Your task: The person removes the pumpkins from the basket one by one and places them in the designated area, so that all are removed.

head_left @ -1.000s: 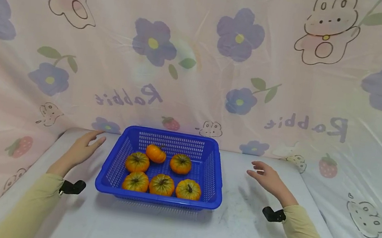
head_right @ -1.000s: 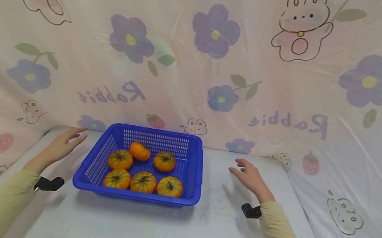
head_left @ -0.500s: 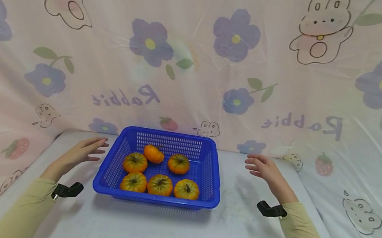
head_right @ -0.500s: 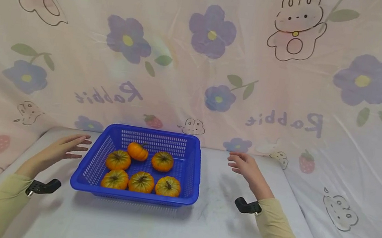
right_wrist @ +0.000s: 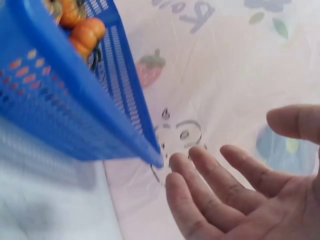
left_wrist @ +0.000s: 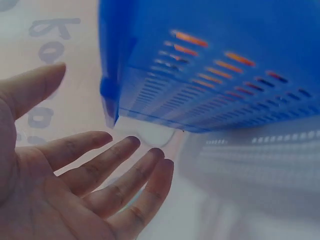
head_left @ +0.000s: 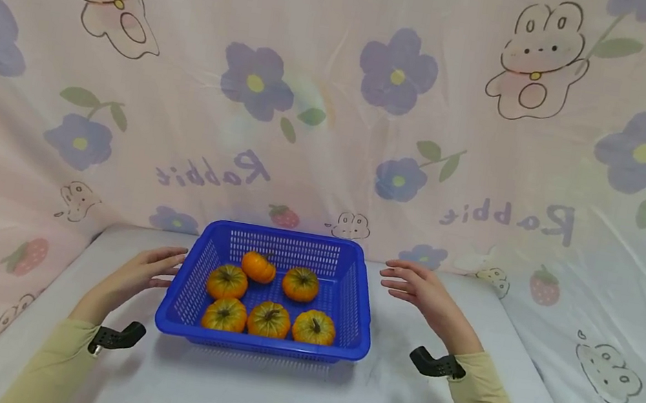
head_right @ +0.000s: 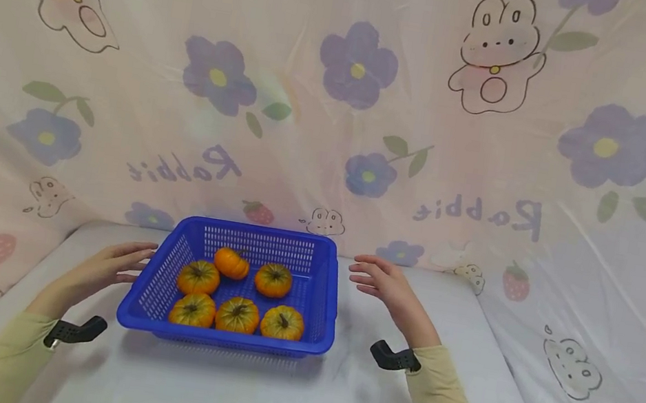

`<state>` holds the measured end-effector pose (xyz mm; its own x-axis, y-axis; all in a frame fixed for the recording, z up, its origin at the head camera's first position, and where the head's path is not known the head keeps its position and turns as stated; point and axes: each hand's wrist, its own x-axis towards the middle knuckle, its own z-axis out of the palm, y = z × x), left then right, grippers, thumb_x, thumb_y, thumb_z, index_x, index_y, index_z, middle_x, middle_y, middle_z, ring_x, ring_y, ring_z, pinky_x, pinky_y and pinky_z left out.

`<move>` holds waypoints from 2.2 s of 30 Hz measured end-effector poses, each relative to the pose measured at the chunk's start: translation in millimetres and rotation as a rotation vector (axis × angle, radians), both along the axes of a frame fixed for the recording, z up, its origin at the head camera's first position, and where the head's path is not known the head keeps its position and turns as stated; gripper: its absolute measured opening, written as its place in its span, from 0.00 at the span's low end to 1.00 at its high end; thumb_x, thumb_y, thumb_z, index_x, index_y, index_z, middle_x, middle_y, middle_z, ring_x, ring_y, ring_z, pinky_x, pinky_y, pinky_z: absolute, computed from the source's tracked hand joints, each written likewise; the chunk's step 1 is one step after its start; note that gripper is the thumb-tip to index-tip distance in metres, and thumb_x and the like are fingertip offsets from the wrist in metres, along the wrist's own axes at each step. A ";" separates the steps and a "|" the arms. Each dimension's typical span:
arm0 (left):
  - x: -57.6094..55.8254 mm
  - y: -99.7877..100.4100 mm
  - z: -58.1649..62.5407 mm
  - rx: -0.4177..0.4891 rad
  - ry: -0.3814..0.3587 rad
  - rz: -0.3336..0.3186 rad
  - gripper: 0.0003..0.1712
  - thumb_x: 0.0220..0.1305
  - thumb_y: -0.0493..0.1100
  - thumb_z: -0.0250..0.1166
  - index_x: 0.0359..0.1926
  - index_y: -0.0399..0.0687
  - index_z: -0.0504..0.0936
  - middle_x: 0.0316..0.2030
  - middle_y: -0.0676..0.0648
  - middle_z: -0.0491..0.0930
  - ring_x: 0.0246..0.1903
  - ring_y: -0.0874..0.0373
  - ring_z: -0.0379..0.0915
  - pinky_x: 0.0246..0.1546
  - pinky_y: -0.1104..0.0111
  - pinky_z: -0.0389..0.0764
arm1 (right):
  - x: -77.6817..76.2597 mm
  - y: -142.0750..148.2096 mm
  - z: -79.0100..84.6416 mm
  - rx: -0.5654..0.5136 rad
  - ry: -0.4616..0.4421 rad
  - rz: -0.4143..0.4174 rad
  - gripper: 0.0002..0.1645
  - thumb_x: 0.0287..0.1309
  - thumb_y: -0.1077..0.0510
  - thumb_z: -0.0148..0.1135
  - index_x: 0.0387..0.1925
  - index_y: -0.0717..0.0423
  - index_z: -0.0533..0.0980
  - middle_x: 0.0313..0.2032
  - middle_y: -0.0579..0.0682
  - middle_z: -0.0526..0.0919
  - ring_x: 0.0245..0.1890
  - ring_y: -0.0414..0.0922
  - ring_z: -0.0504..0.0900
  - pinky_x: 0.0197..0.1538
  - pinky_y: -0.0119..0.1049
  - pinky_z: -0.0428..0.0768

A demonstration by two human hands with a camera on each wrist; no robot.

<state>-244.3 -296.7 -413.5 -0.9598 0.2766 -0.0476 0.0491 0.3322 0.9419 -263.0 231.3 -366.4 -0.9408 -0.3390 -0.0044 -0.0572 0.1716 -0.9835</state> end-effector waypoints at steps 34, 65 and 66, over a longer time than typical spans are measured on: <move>3.6 2.8 5.5 -0.066 0.022 -0.036 0.40 0.66 0.43 0.63 0.69 0.28 0.55 0.61 0.25 0.62 0.49 0.42 0.76 0.45 0.60 0.80 | -1.9 -66.4 2.5 0.109 -0.050 0.255 0.31 0.70 0.47 0.49 0.64 0.64 0.65 0.55 0.58 0.76 0.56 0.56 0.75 0.59 0.49 0.71; 5.0 9.7 15.2 -0.122 0.025 -0.040 0.38 0.66 0.41 0.62 0.68 0.26 0.55 0.59 0.24 0.64 0.43 0.45 0.79 0.41 0.59 0.82 | -26.6 -110.8 -14.7 0.350 -0.224 0.343 0.29 0.68 0.47 0.54 0.60 0.64 0.70 0.52 0.63 0.77 0.54 0.60 0.75 0.55 0.57 0.73; 5.0 9.9 15.0 -0.124 0.024 -0.041 0.38 0.66 0.41 0.62 0.68 0.26 0.55 0.59 0.24 0.64 0.43 0.45 0.79 0.41 0.59 0.82 | -26.6 -111.3 -15.6 0.356 -0.226 0.340 0.29 0.67 0.47 0.55 0.59 0.64 0.71 0.52 0.63 0.77 0.54 0.60 0.76 0.55 0.57 0.73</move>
